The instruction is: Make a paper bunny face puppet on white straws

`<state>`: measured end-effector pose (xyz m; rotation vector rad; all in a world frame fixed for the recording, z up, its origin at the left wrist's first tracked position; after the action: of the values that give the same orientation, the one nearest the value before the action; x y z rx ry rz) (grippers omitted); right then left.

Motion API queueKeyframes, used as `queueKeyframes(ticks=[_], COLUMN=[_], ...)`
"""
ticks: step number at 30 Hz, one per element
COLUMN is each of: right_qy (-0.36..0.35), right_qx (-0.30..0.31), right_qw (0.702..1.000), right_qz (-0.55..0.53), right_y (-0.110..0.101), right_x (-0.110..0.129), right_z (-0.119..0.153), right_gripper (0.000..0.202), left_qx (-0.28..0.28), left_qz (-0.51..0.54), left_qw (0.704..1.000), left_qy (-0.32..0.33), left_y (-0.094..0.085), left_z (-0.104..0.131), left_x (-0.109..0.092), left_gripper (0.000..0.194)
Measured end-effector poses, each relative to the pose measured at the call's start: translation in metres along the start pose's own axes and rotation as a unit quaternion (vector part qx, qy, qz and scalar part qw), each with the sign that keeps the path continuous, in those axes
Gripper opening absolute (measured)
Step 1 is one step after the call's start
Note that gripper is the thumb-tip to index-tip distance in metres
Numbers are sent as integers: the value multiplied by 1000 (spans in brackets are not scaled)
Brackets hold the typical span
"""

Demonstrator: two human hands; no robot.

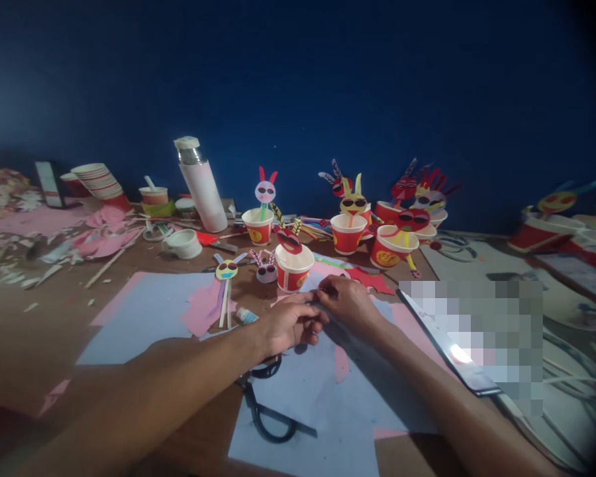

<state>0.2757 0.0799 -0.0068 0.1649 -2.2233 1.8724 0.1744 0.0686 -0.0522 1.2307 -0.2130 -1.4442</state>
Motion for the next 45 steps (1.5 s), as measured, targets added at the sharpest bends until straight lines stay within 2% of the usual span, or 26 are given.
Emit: queueKeyframes(ticks=[25,45], right_qy=[-12,-33], right_qx=[-12,-30], right_qw=[998,998], right_qz=[-53,-40], right_y=[-2,0], right_x=[-3,0], right_z=[1,2], right_gripper=[15,15], left_qx=[-8,-7], left_qz=[2,7], left_qw=[1000,1000], left_qy=[10,6], left_y=[0,-1], left_z=[0,-1], left_x=[-1,0], left_gripper=[21,20])
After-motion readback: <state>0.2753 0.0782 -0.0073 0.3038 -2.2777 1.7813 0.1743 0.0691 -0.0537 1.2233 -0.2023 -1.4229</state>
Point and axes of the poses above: each hand's wrist, its own z-axis away from the middle knuckle, its own y-axis out of the palm, x = y × z, the point moved 8 cm from there along -z, towards the middle knuckle, and after that the axes turned 15 degrees about z, right-handed, at the moved point
